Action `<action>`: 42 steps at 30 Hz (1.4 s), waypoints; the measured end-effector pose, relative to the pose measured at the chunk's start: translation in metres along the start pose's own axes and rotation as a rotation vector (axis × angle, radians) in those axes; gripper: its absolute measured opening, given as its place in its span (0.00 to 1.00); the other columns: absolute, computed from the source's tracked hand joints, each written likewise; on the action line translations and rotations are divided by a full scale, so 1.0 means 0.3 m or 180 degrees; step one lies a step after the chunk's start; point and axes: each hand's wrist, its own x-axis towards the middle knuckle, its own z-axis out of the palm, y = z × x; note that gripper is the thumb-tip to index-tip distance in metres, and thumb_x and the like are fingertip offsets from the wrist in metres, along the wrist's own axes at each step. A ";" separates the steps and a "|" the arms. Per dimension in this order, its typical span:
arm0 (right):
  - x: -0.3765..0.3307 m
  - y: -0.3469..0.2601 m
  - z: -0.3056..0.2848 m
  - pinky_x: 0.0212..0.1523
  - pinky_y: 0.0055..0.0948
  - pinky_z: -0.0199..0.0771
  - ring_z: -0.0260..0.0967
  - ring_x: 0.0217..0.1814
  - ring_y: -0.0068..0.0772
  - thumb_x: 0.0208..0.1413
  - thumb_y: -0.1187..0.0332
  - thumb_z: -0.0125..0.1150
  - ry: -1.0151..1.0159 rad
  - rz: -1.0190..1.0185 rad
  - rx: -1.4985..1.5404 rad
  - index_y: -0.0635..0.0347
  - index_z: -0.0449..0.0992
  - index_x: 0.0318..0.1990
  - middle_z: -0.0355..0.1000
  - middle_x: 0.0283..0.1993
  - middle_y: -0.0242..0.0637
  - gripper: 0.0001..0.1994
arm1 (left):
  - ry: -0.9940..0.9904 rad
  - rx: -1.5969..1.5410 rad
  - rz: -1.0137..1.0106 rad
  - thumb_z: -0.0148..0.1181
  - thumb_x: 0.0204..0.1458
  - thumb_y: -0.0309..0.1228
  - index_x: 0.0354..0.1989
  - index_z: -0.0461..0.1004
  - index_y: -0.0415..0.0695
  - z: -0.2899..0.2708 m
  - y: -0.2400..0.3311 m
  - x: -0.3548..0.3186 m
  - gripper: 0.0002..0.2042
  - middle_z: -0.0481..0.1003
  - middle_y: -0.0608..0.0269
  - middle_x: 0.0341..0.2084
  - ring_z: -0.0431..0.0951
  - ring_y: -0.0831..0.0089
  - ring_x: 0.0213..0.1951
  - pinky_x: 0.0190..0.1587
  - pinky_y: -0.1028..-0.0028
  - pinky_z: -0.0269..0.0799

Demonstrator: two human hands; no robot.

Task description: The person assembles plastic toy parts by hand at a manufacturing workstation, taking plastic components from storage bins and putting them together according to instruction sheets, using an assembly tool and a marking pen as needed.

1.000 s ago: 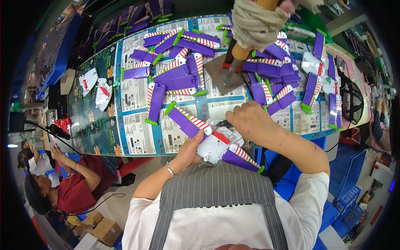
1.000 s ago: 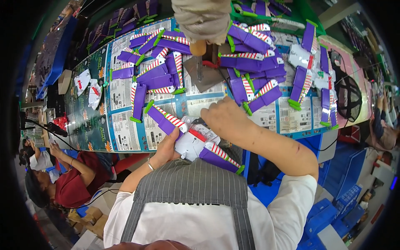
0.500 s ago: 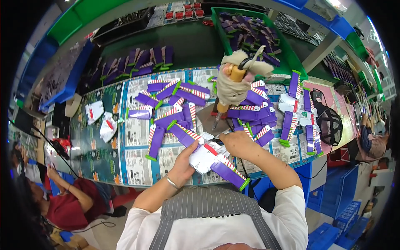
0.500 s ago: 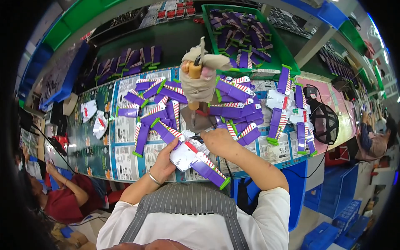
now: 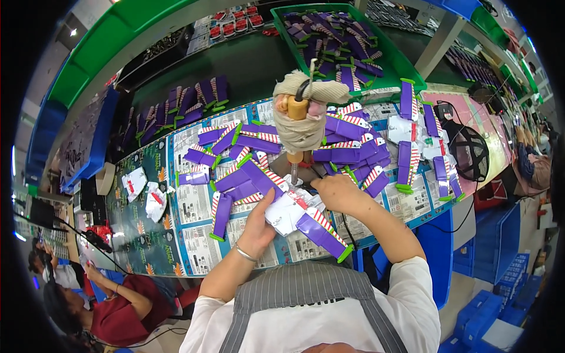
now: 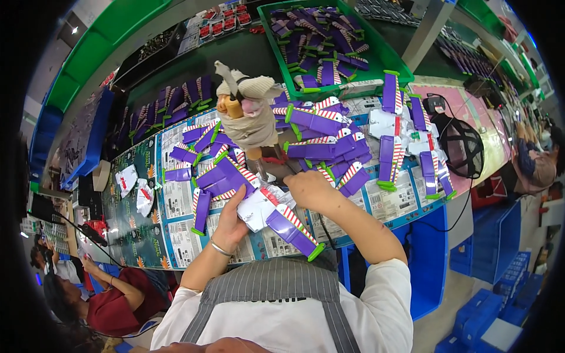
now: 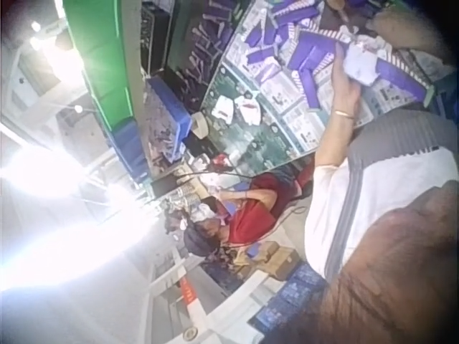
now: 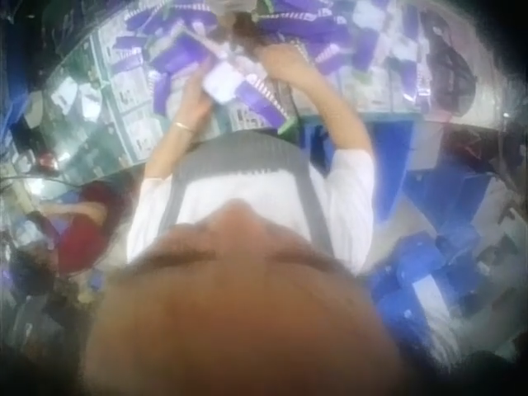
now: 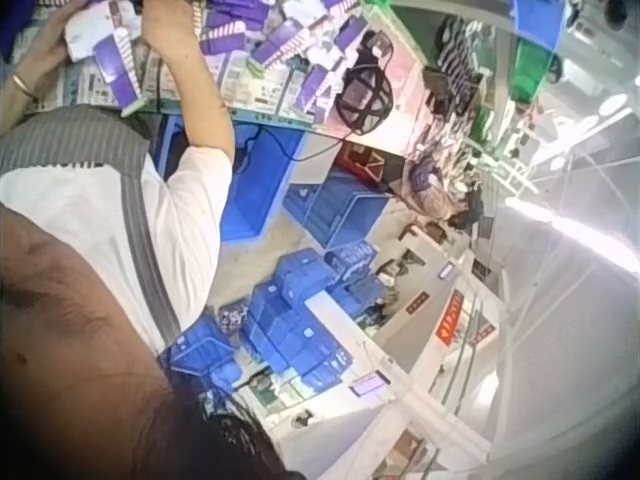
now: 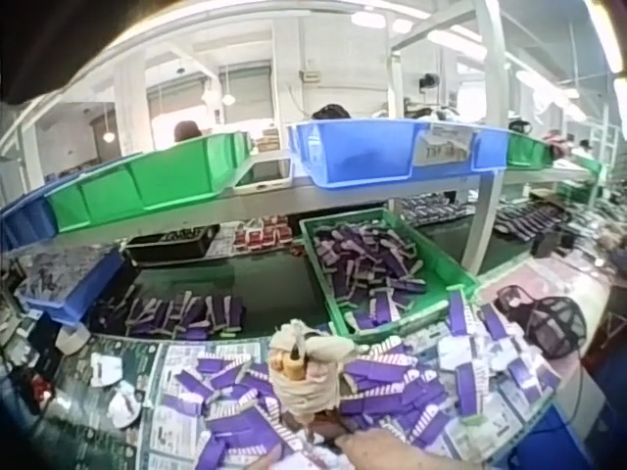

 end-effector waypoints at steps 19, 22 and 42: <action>0.000 0.002 0.000 0.33 0.41 0.73 0.74 0.33 0.46 0.44 0.74 0.51 -0.0145 0.0078 0.0092 0.62 0.74 0.36 0.75 0.29 0.46 0.10 | -0.0008 -0.0071 0.0022 0.54 0.55 0.36 0.48 0.68 0.40 0.015 -0.004 -0.005 0.16 0.72 0.57 0.45 0.73 0.64 0.47 0.51 0.64 0.70; -0.002 0.005 0.001 0.33 0.41 0.73 0.74 0.33 0.46 0.44 0.74 0.51 -0.0105 0.0056 0.0110 0.62 0.74 0.36 0.75 0.29 0.46 0.10 | 0.0056 -0.0082 0.0039 0.54 0.55 0.36 0.48 0.68 0.40 0.023 -0.003 -0.008 0.16 0.72 0.57 0.45 0.73 0.63 0.47 0.51 0.64 0.70; -0.007 -0.002 0.010 0.33 0.40 0.73 0.74 0.33 0.46 0.43 0.74 0.52 -0.0107 0.0048 0.0038 0.62 0.73 0.35 0.74 0.28 0.46 0.10 | -0.0011 -0.0301 -0.0042 0.54 0.55 0.35 0.49 0.67 0.39 0.017 -0.022 -0.017 0.17 0.73 0.54 0.45 0.74 0.61 0.47 0.52 0.61 0.69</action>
